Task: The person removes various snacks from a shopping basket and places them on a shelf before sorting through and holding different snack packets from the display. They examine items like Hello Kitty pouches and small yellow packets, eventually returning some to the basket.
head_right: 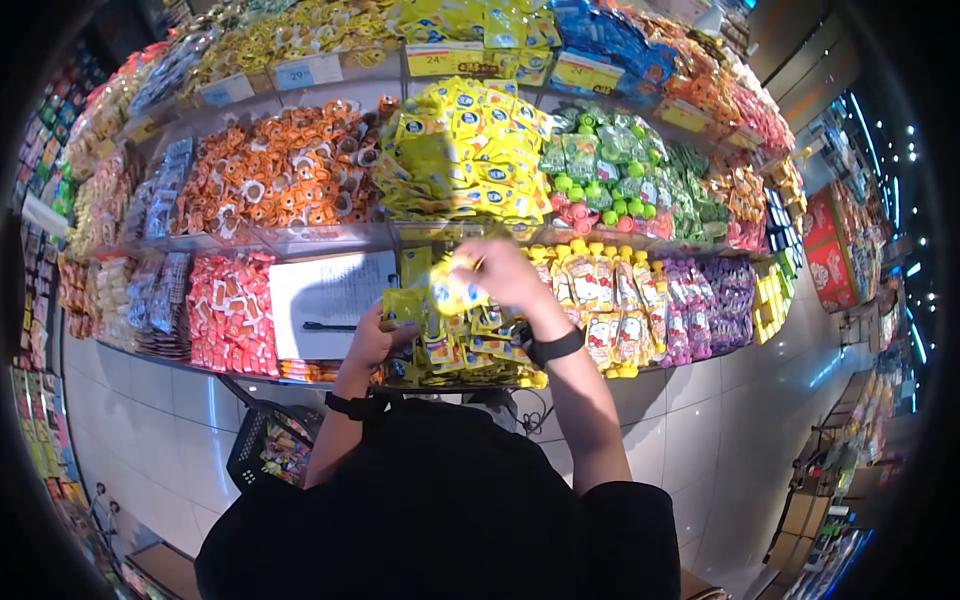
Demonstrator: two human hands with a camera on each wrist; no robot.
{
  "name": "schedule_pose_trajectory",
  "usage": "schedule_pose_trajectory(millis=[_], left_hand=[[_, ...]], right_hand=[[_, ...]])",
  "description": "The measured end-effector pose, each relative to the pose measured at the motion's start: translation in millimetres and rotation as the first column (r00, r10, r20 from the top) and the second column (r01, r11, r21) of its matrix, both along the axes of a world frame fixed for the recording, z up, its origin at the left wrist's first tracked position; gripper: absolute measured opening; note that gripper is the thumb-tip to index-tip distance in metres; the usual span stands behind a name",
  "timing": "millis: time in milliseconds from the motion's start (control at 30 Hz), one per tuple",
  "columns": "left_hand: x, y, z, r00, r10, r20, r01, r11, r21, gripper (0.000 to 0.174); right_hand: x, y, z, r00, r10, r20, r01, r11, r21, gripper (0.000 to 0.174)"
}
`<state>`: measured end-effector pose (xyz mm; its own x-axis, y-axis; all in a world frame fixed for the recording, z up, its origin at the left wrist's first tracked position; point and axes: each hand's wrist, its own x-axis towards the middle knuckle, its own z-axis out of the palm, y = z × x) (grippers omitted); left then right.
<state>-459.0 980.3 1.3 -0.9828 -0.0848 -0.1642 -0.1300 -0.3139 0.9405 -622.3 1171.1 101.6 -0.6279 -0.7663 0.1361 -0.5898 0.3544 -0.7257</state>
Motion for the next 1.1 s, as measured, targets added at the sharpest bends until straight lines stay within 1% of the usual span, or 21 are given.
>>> schedule_pose_trajectory(millis=[67,133,167,233,267,333,400,467,533,567,600,633,667,733,767,833,933,967,1000,1067,1100], left_hand=[[2,-7,-1,0.995,0.087,0.058,-0.092,0.991,0.097,0.048],[1,-6,5,0.984,0.122,0.131,-0.140,0.981,0.137,0.048],[0,-6,9,0.968,0.138,0.209,-0.175,0.970,0.167,0.049],[-4,-3,10,0.974,0.176,0.140,-0.195,0.971,0.135,0.049],[-1,-3,9,0.972,0.205,0.116,-0.218,0.969,0.116,0.049],[3,-5,10,0.973,0.213,0.088,-0.225,0.959,0.171,0.050],[3,-7,11,0.976,0.192,0.099,-0.206,0.965,0.164,0.050],[-10,-8,12,0.990,0.140,0.026,-0.142,0.981,0.136,0.053],[-4,-8,8,0.995,0.059,-0.077,-0.062,0.997,-0.035,0.057],[-9,-7,7,0.990,0.030,-0.135,-0.051,0.987,-0.155,0.058],[-9,-4,20,0.988,0.018,-0.151,-0.048,0.979,-0.200,0.059],[-7,-1,23,0.998,-0.014,-0.056,0.003,0.981,-0.193,0.057],[-6,1,14,0.998,-0.015,0.060,0.024,0.988,-0.151,0.054],[-3,6,22,0.999,-0.010,-0.040,0.014,0.997,0.080,0.051],[-1,7,19,0.999,-0.016,-0.031,0.018,0.997,0.078,0.051],[-1,5,20,0.996,-0.035,-0.084,0.044,0.994,0.098,0.058],[1,6,18,0.997,-0.021,-0.076,0.029,0.994,0.101,0.059],[3,6,21,0.997,-0.023,-0.077,0.031,0.995,0.100,0.059],[6,5,26,1.000,0.005,0.004,-0.005,0.994,0.107,0.060],[7,3,29,0.997,0.036,0.066,-0.043,0.993,0.111,0.062],[9,2,26,0.997,0.052,0.055,-0.060,0.984,0.167,0.063]], right_hand=[[-38,-8,8,0.962,-0.162,0.221,0.219,0.939,-0.265,0.025],[-85,-25,26,0.782,-0.362,0.507,0.542,0.797,-0.267,0.035],[-91,-28,28,0.788,-0.358,0.501,0.536,0.799,-0.273,0.035],[-119,-52,34,0.734,-0.392,0.555,0.600,0.757,-0.259,0.047],[-117,-62,23,0.710,-0.589,0.387,0.692,0.686,-0.224,0.056],[-71,-62,29,0.750,-0.660,-0.046,0.630,0.734,-0.256,0.058],[-40,-58,8,0.884,-0.404,0.234,0.453,0.862,-0.225,0.051],[12,-63,34,0.946,-0.213,0.243,0.224,0.975,-0.016,0.036],[39,-57,0,0.984,-0.029,0.176,0.015,0.997,0.078,0.026],[38,-55,-20,0.970,-0.073,0.230,0.076,0.997,-0.006,0.025],[33,-51,-31,0.936,-0.167,0.310,0.139,0.984,0.111,0.022],[29,-41,-66,0.917,-0.011,0.398,0.120,0.961,-0.251,0.018],[35,-37,-41,0.896,-0.057,0.441,0.138,0.978,-0.155,0.008],[45,-38,-25,0.798,-0.087,0.596,0.229,0.959,-0.167,0.011],[47,-35,-25,0.792,-0.090,0.603,0.236,0.957,-0.167,0.011],[46,-26,-24,0.785,-0.066,0.616,0.103,0.994,-0.024,0.015],[48,-19,-35,0.763,-0.032,0.646,0.123,0.988,-0.095,0.019],[51,-19,-31,0.729,-0.088,0.679,0.201,0.975,-0.090,0.015],[57,-19,-31,0.730,-0.089,0.677,0.202,0.975,-0.090,0.015],[64,-19,-30,0.961,-0.136,0.242,0.218,0.909,-0.354,0.014],[66,-18,-29,0.982,-0.115,0.150,0.164,0.912,-0.375,0.020]])
